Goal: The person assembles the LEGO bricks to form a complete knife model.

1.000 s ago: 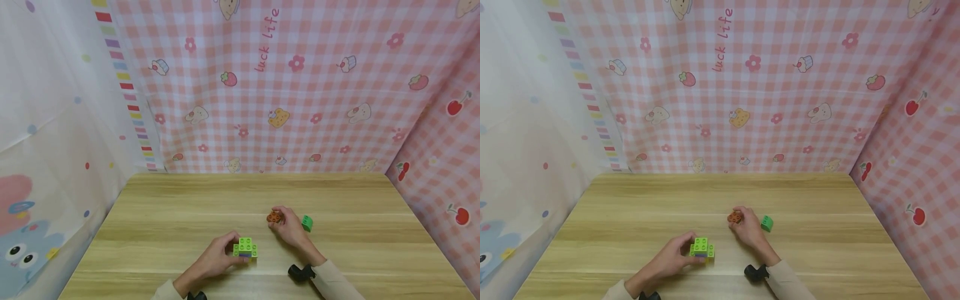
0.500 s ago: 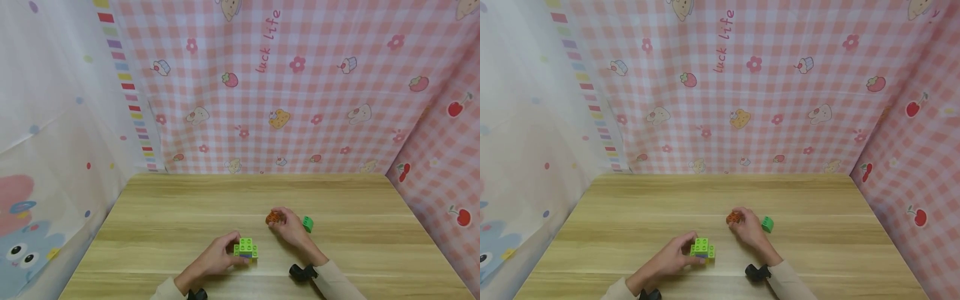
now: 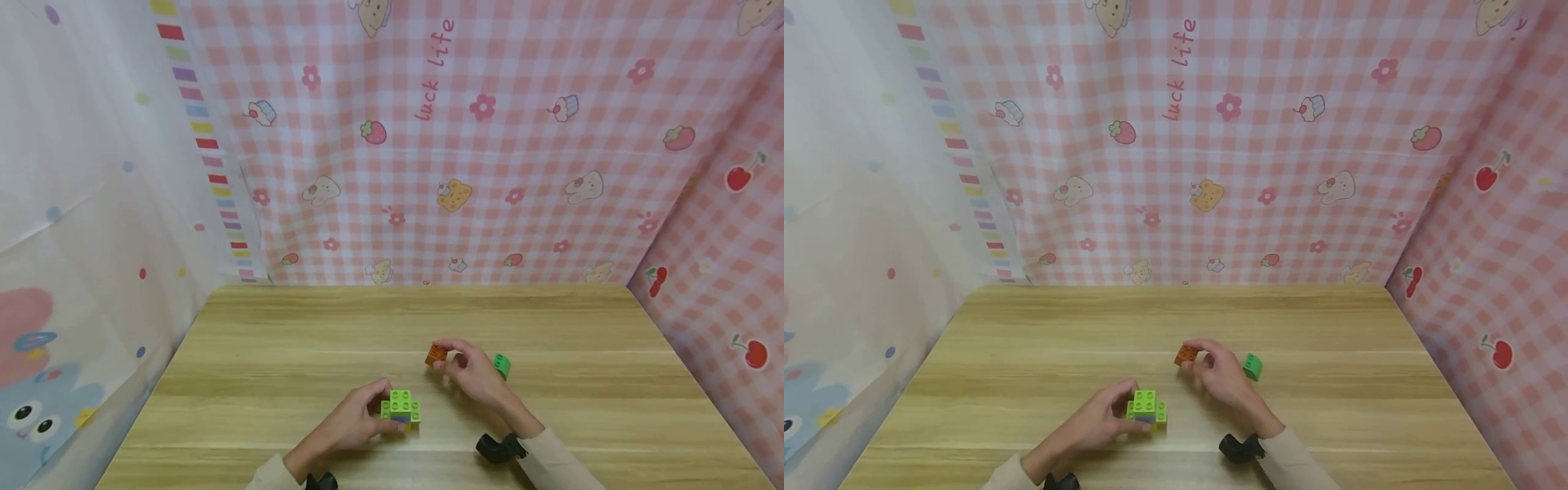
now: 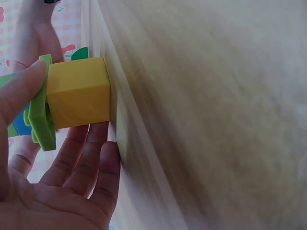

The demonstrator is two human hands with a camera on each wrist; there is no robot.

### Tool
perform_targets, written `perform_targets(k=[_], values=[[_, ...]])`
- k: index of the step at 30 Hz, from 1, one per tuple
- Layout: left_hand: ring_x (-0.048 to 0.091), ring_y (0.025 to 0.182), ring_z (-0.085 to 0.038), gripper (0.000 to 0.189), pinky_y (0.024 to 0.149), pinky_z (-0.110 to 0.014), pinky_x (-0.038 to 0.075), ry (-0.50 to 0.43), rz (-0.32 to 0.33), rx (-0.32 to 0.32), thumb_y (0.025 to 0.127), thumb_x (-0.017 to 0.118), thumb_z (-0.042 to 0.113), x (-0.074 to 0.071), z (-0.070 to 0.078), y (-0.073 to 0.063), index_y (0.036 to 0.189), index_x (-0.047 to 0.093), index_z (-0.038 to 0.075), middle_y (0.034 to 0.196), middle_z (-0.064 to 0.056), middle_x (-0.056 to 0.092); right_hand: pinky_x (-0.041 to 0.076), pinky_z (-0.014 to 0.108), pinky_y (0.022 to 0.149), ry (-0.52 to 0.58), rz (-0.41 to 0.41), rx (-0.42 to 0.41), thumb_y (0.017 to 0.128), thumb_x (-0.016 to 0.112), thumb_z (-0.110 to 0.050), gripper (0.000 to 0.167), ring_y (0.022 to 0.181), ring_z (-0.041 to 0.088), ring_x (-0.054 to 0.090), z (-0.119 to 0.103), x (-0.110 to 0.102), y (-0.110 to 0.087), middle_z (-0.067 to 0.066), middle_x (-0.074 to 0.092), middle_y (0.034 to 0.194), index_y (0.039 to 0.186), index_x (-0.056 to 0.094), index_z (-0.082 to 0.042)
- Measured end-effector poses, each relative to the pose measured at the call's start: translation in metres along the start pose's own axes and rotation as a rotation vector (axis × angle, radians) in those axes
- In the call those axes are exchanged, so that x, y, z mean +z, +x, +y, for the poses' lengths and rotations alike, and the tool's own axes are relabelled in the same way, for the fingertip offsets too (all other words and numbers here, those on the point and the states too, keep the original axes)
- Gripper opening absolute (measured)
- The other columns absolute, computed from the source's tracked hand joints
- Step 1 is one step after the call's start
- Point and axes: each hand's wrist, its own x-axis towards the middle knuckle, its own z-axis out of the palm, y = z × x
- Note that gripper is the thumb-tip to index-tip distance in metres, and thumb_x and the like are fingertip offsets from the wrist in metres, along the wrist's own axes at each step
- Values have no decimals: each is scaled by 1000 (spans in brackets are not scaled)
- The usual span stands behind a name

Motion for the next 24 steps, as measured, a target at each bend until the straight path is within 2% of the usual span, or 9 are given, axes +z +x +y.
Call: perform_targets(k=[5, 11, 14, 20, 24], values=[[56, 81, -12, 32, 71, -24, 47, 18, 1, 13, 81, 82, 30, -1, -1, 0, 92, 54, 21, 90, 6, 62, 44, 23, 61, 7, -35, -85, 92, 72, -19, 39, 74, 14, 54, -18, -1, -7, 8, 64, 117, 129, 63, -13], [56, 82, -11, 32, 72, -25, 47, 15, 1, 20, 82, 82, 29, -2, 0, 1, 93, 54, 21, 90, 7, 62, 45, 21, 61, 12, -106, -230, 93, 71, -18, 39, 74, 12, 53, -44, 2, -20, 8, 61, 112, 130, 62, -9], [58, 83, -10, 31, 73, -25, 48, 6, -3, 25, 82, 82, 29, -2, 0, 1, 94, 54, 21, 91, 7, 63, 43, 20, 60, 18, -142, -287, 93, 70, -18, 37, 72, 10, 51, -55, 5, -25, 6, 61, 108, 129, 63, -13], [62, 87, -11, 30, 78, -26, 51, -43, -14, 33, 82, 82, 24, -1, 2, 1, 97, 56, 20, 97, 6, 67, 42, 19, 58, 21, -203, -399, 92, 71, -20, 35, 68, 5, 47, -65, 12, -34, 2, 62, 105, 126, 64, -16], [64, 89, -11, 29, 79, -27, 51, -65, -16, 27, 82, 82, 22, 0, 4, 0, 98, 57, 19, 99, 5, 67, 42, 18, 58, 3, -217, -422, 92, 71, -22, 35, 67, 3, 47, -64, 14, -36, 0, 62, 106, 126, 64, -16]])
